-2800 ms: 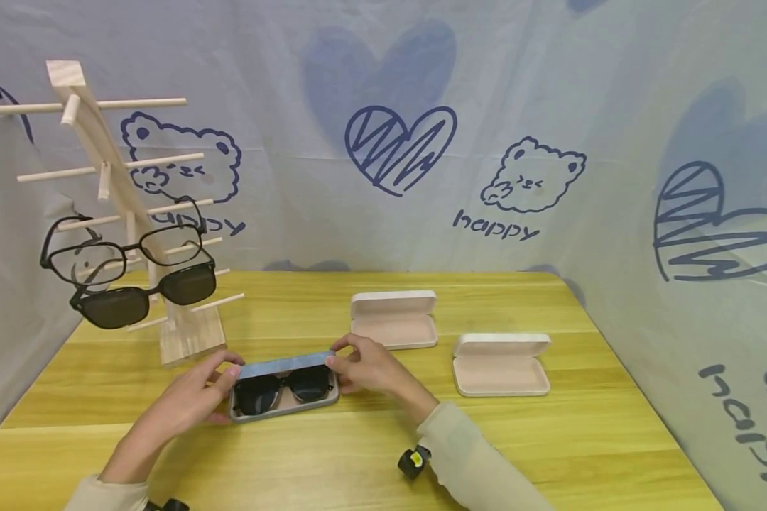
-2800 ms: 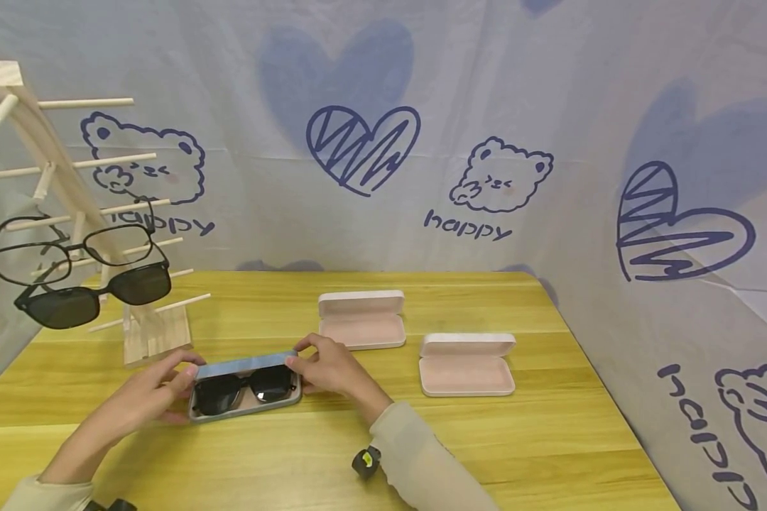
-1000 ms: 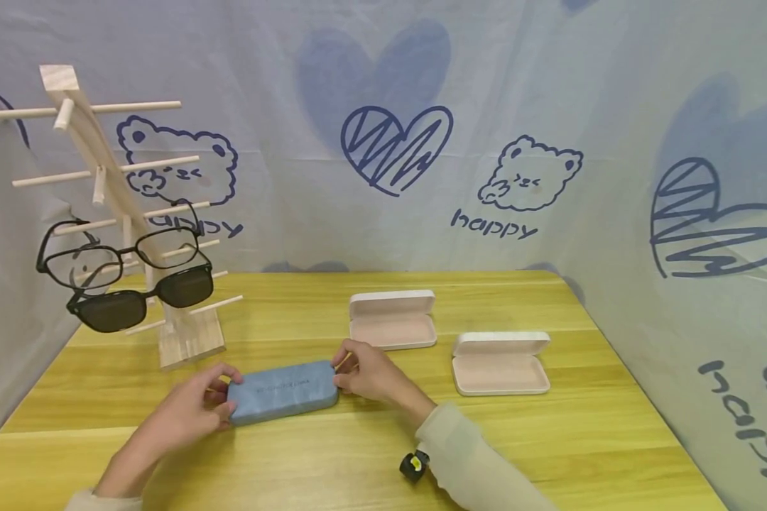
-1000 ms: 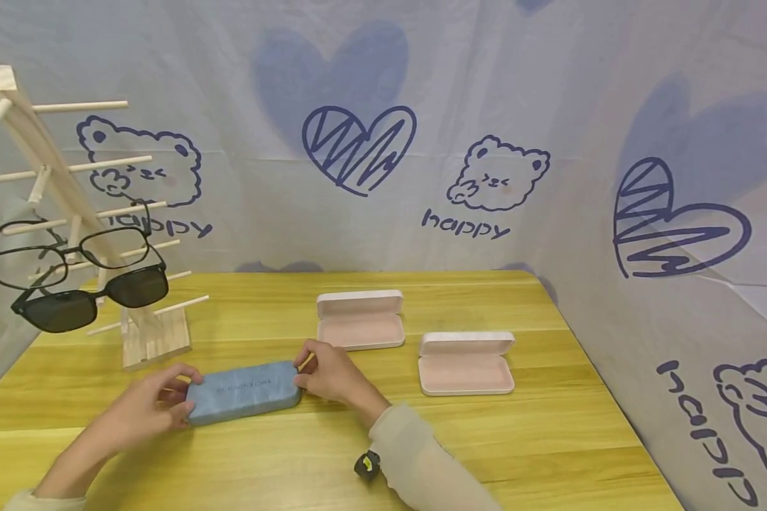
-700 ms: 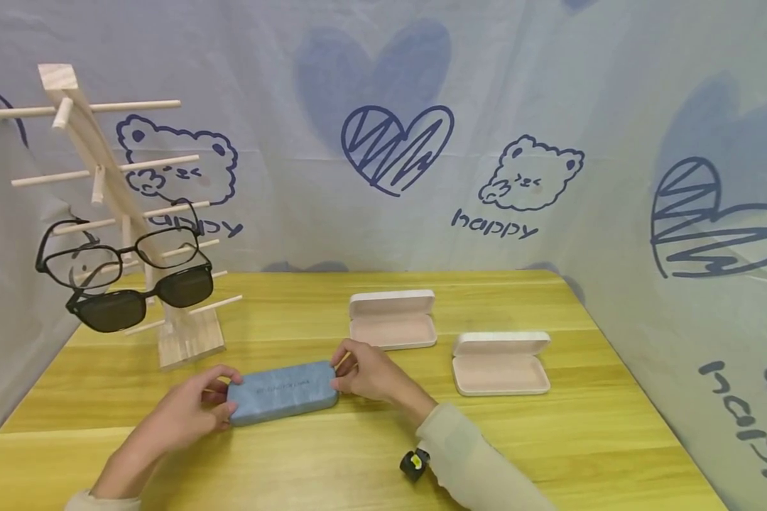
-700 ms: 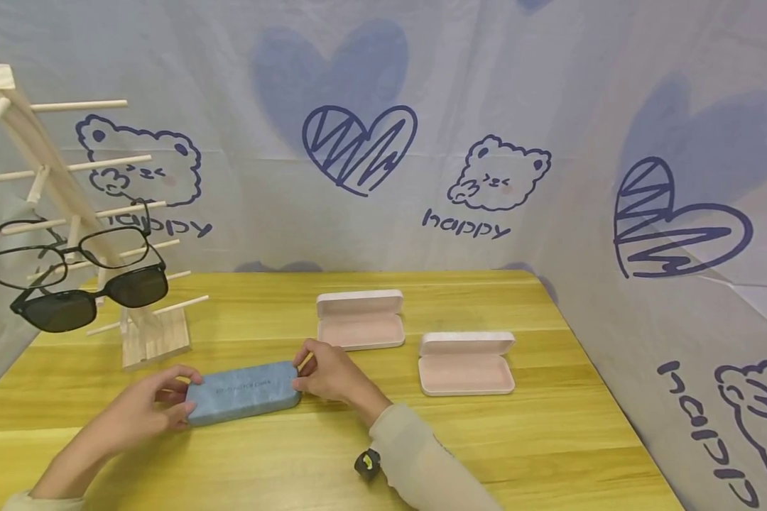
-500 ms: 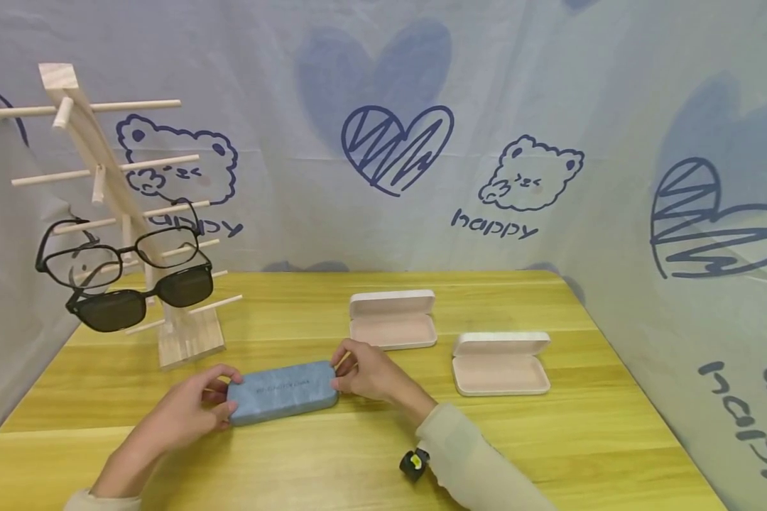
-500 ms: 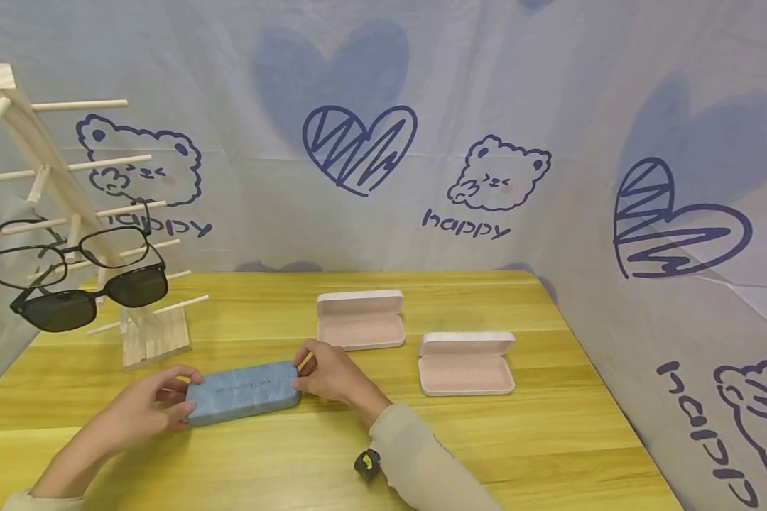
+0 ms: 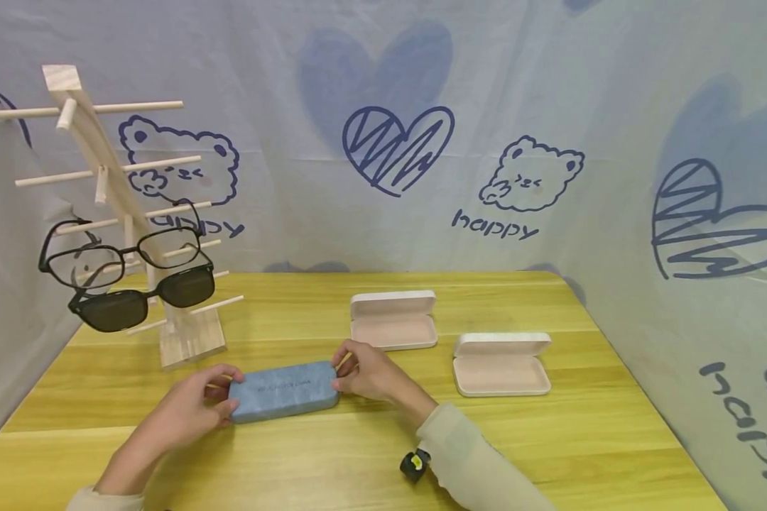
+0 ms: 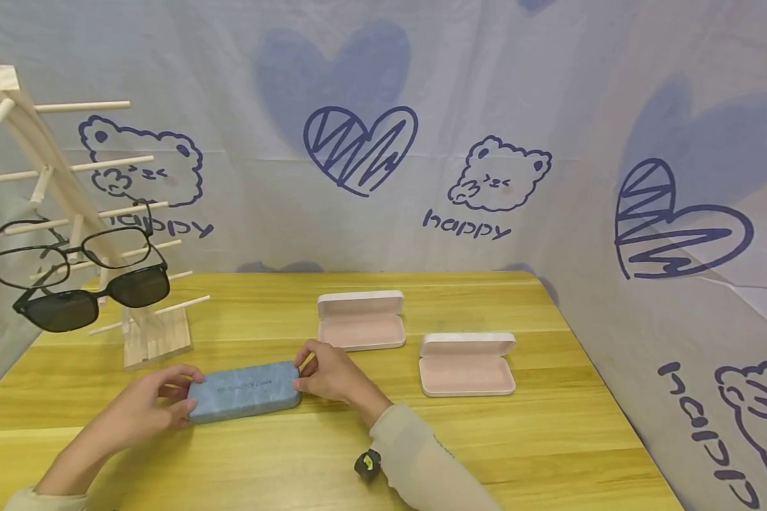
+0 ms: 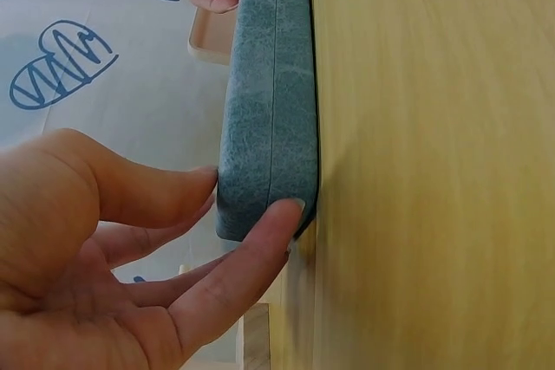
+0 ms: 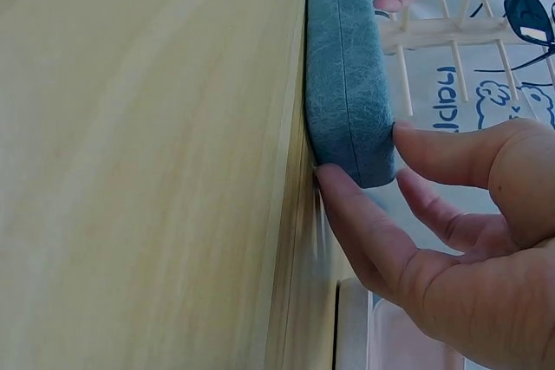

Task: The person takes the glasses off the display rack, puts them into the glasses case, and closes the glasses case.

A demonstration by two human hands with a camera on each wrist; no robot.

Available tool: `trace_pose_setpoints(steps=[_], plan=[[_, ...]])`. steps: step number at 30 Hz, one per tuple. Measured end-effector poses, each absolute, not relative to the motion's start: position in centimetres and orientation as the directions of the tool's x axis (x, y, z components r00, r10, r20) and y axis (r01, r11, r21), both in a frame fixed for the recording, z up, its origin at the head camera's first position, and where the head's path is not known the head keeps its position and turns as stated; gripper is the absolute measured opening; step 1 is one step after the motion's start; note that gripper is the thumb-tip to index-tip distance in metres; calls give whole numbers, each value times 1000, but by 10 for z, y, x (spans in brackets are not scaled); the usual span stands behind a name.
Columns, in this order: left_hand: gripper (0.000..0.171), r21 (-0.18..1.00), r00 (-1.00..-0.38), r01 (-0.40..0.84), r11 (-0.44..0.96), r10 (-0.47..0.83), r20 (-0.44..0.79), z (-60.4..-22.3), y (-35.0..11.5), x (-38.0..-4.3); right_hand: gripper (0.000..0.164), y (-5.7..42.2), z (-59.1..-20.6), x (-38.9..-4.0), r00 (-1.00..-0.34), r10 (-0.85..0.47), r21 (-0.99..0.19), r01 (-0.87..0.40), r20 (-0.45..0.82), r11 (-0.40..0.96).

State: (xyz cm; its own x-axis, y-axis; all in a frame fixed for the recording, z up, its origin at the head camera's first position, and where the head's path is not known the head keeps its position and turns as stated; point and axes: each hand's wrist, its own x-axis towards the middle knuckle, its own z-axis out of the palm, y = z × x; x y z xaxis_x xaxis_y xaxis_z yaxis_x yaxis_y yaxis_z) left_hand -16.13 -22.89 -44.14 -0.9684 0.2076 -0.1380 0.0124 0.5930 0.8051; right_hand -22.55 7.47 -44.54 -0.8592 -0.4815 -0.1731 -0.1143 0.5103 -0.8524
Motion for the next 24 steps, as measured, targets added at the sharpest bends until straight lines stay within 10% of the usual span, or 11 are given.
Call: trace_pose_setpoints(steps=[24], plan=[[30, 775, -976, 53, 630, 196, -93, -442, -225, -164, 22, 71, -449, -223, -883, -441, -852, -101, -161, 514]])
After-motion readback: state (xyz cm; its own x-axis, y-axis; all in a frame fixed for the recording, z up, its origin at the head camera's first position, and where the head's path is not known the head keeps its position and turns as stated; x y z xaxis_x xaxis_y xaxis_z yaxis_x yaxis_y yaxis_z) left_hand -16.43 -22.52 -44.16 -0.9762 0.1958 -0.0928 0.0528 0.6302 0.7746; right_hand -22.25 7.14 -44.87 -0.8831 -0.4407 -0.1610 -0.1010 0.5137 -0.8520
